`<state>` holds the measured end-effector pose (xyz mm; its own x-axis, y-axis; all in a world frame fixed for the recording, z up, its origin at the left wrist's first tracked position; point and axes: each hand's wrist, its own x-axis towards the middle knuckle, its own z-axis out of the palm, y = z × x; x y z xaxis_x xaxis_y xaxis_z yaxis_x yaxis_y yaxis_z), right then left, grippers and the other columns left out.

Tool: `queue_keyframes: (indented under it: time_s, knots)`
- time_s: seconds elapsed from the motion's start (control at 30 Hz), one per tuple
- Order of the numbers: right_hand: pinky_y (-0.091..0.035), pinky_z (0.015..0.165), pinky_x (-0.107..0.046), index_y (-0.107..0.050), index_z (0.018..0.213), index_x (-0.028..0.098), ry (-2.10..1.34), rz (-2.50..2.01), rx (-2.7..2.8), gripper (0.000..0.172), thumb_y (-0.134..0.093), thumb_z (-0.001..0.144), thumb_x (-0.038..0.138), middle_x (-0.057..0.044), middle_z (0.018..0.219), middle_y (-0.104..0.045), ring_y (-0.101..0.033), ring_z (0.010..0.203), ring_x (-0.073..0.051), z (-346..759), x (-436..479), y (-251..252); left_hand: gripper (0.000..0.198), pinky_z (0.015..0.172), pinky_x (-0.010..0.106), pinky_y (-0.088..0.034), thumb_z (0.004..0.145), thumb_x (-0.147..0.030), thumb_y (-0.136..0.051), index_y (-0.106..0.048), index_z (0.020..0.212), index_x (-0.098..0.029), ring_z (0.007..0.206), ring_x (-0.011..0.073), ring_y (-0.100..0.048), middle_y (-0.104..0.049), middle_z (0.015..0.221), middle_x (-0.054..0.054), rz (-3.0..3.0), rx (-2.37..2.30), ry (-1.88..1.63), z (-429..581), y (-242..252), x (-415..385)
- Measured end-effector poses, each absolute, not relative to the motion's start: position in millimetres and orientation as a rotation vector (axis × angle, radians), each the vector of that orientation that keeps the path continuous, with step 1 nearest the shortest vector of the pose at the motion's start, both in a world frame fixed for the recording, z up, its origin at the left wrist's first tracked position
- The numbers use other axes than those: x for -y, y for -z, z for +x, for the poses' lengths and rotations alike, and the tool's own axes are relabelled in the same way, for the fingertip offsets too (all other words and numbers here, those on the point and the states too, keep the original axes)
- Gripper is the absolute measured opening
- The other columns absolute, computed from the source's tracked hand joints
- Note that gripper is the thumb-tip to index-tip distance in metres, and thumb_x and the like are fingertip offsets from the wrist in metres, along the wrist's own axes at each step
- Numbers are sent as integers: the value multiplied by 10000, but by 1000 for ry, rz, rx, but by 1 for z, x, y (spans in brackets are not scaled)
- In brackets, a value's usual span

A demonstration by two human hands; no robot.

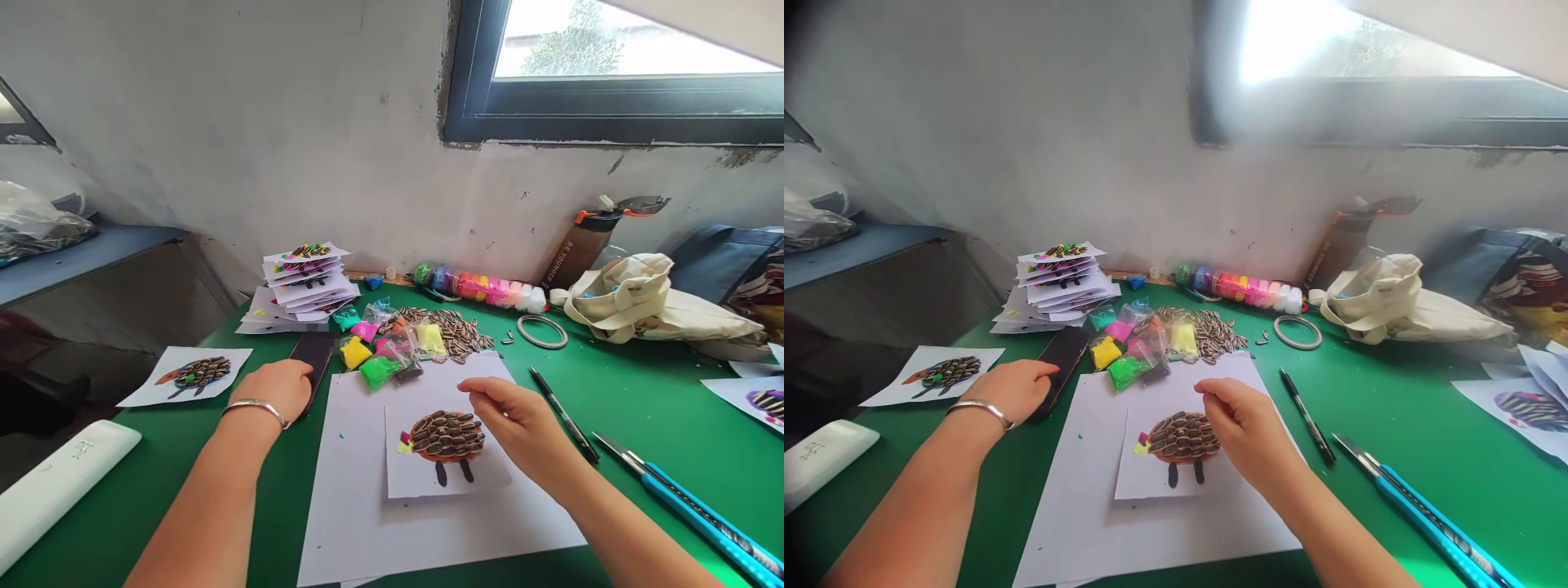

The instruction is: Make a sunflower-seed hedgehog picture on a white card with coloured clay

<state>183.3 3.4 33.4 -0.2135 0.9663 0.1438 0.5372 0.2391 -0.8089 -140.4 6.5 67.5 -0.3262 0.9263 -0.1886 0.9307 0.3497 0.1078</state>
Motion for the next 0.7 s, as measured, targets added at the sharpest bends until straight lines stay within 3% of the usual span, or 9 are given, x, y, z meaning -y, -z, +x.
queue_keyframes:
  time_s: [0.17, 0.27, 0.37, 0.5, 0.6, 0.7]
  knots:
    - [-496, 631, -285, -682, 947, 206, -871, -1400, 1756, 274, -489, 830, 362, -54, 811, -687, -623, 716, -192, 185, -2, -36, 418, 688, 367, -448, 761, -305, -441, -680, 1099, -249, 917, 333, -631, -700, 1071, 87, 1715, -2395, -184, -137, -64, -7]
    - [-489, 575, -276, -624, 1056, 201, -970, -1392, 1650, 317, -509, 822, 380, -26, 710, -654, -598, 601, -165, 185, -3, -36, 442, 590, 292, -443, 830, -366, -374, -619, 1181, -252, 744, 237, -653, -733, 896, 48, 1659, -2323, -387, -128, -73, -4]
    - [-471, 566, -260, -630, 897, 202, -1004, -1380, 1649, 258, -504, 834, 418, -15, 688, -635, -576, 567, -145, 185, -5, -36, 356, 571, 235, -441, 817, -450, -449, -690, 978, -242, 602, 165, -629, -704, 732, -6, 1659, -2028, -639, -103, -76, 2]
    - [-369, 478, -235, -583, 656, 203, -899, -1445, 1735, 313, -527, 820, 462, 19, 552, -518, -474, 513, -122, 186, -6, -37, 313, 498, 218, -388, 808, -440, -500, -670, 665, -220, 497, 133, -568, -616, 550, -26, 1778, -1714, -534, -63, -70, 12]
    - [-394, 513, -240, -613, 772, 208, -899, -1419, 1732, 236, -566, 801, 437, 9, 625, -558, -504, 574, -136, 188, -7, -37, 303, 524, 226, -381, 830, -387, -485, -674, 664, -217, 528, 138, -583, -638, 579, -13, 1884, -1554, -497, -47, -61, 16]
    - [-470, 644, -272, -616, 991, 209, -970, -1380, 1699, 268, -516, 839, 406, -27, 787, -646, -592, 683, -161, 189, -8, -33, 271, 566, 231, -398, 849, -336, -453, -690, 778, -224, 554, 136, -611, -675, 670, -3, 1879, -1477, -518, -44, -53, 15]
